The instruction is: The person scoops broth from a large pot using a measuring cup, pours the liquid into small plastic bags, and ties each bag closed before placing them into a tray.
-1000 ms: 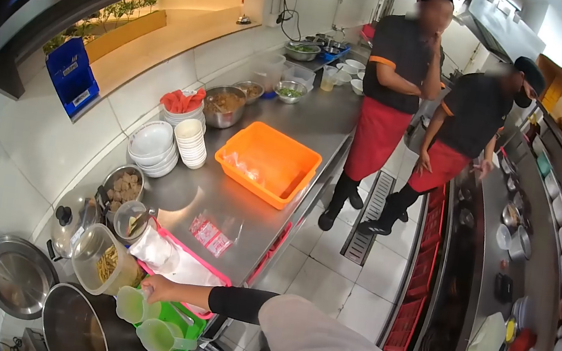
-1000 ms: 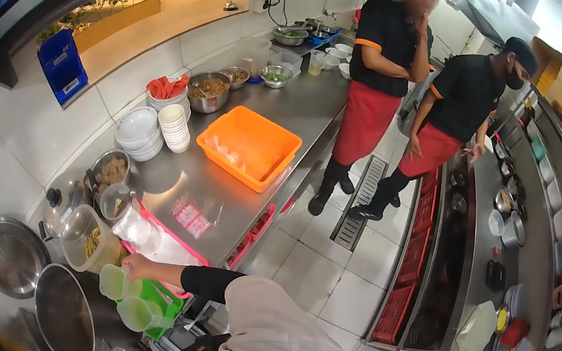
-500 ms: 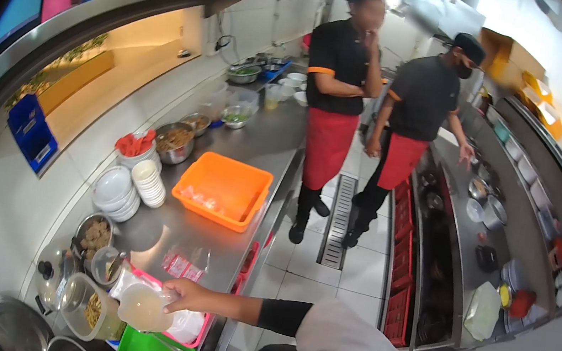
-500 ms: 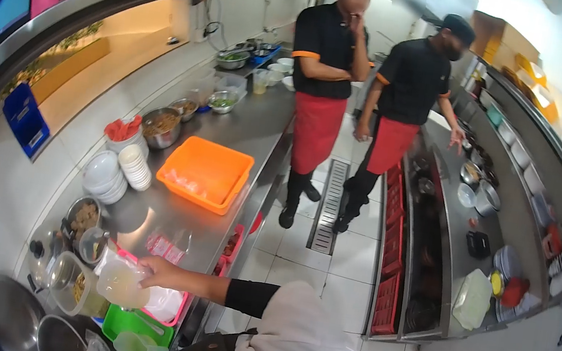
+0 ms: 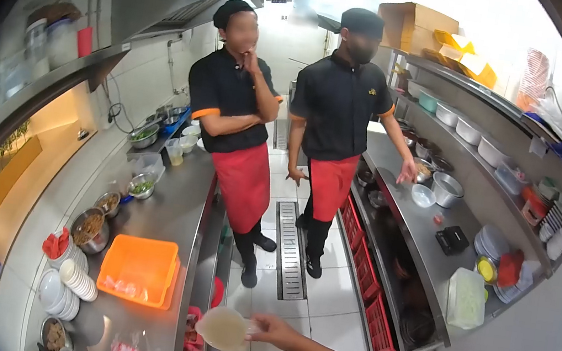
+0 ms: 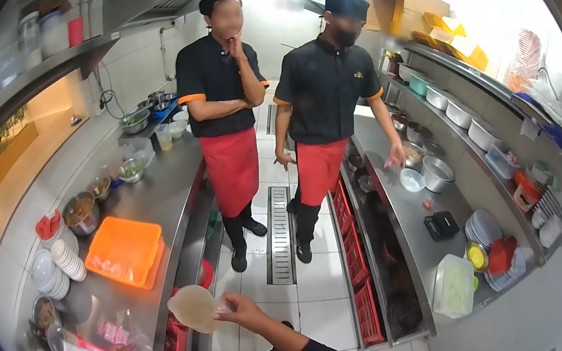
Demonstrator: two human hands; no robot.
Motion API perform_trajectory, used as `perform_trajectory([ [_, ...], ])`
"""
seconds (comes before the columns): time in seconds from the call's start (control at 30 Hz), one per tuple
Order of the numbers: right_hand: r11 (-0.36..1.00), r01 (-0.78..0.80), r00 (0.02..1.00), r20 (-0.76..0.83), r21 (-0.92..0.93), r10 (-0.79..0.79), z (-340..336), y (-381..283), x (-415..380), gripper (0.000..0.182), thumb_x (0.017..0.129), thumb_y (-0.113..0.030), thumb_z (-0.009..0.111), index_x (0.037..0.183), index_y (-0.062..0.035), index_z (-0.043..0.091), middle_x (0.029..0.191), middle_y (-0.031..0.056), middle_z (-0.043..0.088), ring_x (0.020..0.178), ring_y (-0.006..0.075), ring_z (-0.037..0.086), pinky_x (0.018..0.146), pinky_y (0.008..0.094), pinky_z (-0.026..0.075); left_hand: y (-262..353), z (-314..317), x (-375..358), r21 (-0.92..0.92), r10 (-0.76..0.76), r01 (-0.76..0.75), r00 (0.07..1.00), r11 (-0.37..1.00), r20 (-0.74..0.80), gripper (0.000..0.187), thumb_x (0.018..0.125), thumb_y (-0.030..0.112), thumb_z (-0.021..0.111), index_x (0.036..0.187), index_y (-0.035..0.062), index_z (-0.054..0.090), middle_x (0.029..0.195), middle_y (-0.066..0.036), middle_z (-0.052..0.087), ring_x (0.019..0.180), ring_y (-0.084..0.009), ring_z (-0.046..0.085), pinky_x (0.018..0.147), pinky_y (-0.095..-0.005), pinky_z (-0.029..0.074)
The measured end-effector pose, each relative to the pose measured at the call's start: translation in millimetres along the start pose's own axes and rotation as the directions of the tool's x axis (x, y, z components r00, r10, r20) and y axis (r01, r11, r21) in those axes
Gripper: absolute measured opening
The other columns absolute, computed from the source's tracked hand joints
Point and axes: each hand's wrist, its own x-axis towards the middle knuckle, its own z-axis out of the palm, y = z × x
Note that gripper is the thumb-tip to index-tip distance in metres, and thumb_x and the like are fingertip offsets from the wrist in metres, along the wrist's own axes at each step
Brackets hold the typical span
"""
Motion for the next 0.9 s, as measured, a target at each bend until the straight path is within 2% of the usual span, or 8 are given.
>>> perform_trajectory([
  [0.1, 1.000, 0.020, 0.997, -0.077, 0.006, -0.019, -102, -11, -8, 0.026, 0.078, -0.013, 0.078, 0.093, -0.0035, 0.060, 0.086, -0.0027, 0.057, 0.083, 0.0049, 0.053, 0.074, 0.0228, 0.043, 60, 84, 50, 0.068, -0.138, 0.127, 0.971, 0.990, 0.194, 0.022, 0.083, 0.005, 0.059, 0.102, 0.0031, 0.069, 0.095, -0.013, 0.058, 0.076, -0.0256, 0.056, 0.067, -0.0348, 0.047],
  [0.23, 0.993, -0.070, 0.990, -0.129, -0.100, 0.057, -229, -7, -6, 0.024, 0.078, -0.010, 0.078, 0.092, -0.0036, 0.060, 0.083, -0.0030, 0.058, 0.083, 0.0052, 0.054, 0.073, 0.0227, 0.044, 126, 208, 107, -0.088, 0.125, -0.110, 0.976, 0.990, 0.178, 0.018, 0.082, 0.011, 0.063, 0.098, 0.0084, 0.071, 0.094, -0.012, 0.061, 0.081, -0.0283, 0.061, 0.075, -0.0360, 0.049],
  [0.27, 0.989, -0.084, 0.988, -0.143, -0.124, 0.066, -253, -10, -2, 0.024, 0.078, -0.010, 0.078, 0.091, -0.0036, 0.060, 0.082, -0.0032, 0.058, 0.083, 0.0054, 0.055, 0.073, 0.0226, 0.045, 165, 222, 125, -0.035, 0.098, -0.092, 0.968, 0.995, 0.231, 0.015, 0.083, 0.011, 0.064, 0.096, 0.0077, 0.072, 0.092, -0.011, 0.060, 0.081, -0.0265, 0.063, 0.071, -0.0337, 0.051],
  [0.4, 0.984, -0.053, 0.983, -0.184, -0.168, 0.022, -335, -30, 12, 0.023, 0.077, -0.009, 0.079, 0.090, -0.0038, 0.060, 0.081, -0.0035, 0.059, 0.078, 0.0057, 0.056, 0.071, 0.0220, 0.045, 167, 295, 147, -0.031, 0.055, -0.049, 0.965, 0.998, 0.255, 0.014, 0.087, 0.007, 0.059, 0.092, 0.0053, 0.072, 0.094, -0.009, 0.061, 0.081, -0.0209, 0.063, 0.064, -0.0289, 0.051],
  [0.6, 0.995, -0.019, 0.967, -0.254, -0.098, -0.007, -400, -31, 37, 0.022, 0.077, -0.009, 0.079, 0.085, -0.0049, 0.059, 0.077, -0.0041, 0.058, 0.075, 0.0044, 0.055, 0.069, 0.0214, 0.045, 221, 341, 181, -0.034, 0.145, -0.141, 0.961, 0.989, 0.237, 0.011, 0.085, 0.006, 0.063, 0.090, 0.0034, 0.072, 0.094, -0.007, 0.060, 0.078, -0.0191, 0.061, 0.064, -0.0283, 0.050],
  [0.7, 0.999, 0.020, 0.953, -0.302, -0.039, -0.031, -411, -41, 41, 0.023, 0.076, -0.010, 0.080, 0.084, -0.0056, 0.059, 0.075, -0.0047, 0.057, 0.074, 0.0042, 0.054, 0.068, 0.0210, 0.044, 197, 367, 190, 0.074, 0.104, -0.129, 0.956, 0.989, 0.274, 0.010, 0.085, 0.007, 0.063, 0.089, 0.0024, 0.071, 0.092, -0.007, 0.059, 0.076, -0.0174, 0.060, 0.065, -0.0269, 0.049],
  [0.8, 0.999, -0.013, 0.948, -0.319, -0.034, 0.002, -424, -48, 39, 0.024, 0.076, -0.012, 0.080, 0.083, -0.0061, 0.058, 0.075, -0.0045, 0.056, 0.072, 0.0046, 0.053, 0.067, 0.0213, 0.043, 233, 381, 207, 0.006, -0.036, 0.036, 0.942, 0.999, 0.333, 0.011, 0.084, 0.007, 0.064, 0.089, 0.0018, 0.071, 0.091, -0.007, 0.058, 0.074, -0.0154, 0.057, 0.065, -0.0257, 0.047],
  [0.9, 0.997, -0.063, 0.942, -0.334, -0.053, 0.042, -436, -44, 33, 0.025, 0.076, -0.015, 0.080, 0.083, -0.0061, 0.058, 0.075, -0.0039, 0.056, 0.072, 0.0052, 0.052, 0.066, 0.0218, 0.042, 258, 393, 219, -0.050, 0.054, -0.040, 0.946, 0.998, 0.320, 0.010, 0.084, 0.007, 0.065, 0.089, 0.0002, 0.071, 0.089, -0.006, 0.057, 0.072, -0.0145, 0.056, 0.064, -0.0257, 0.047],
])
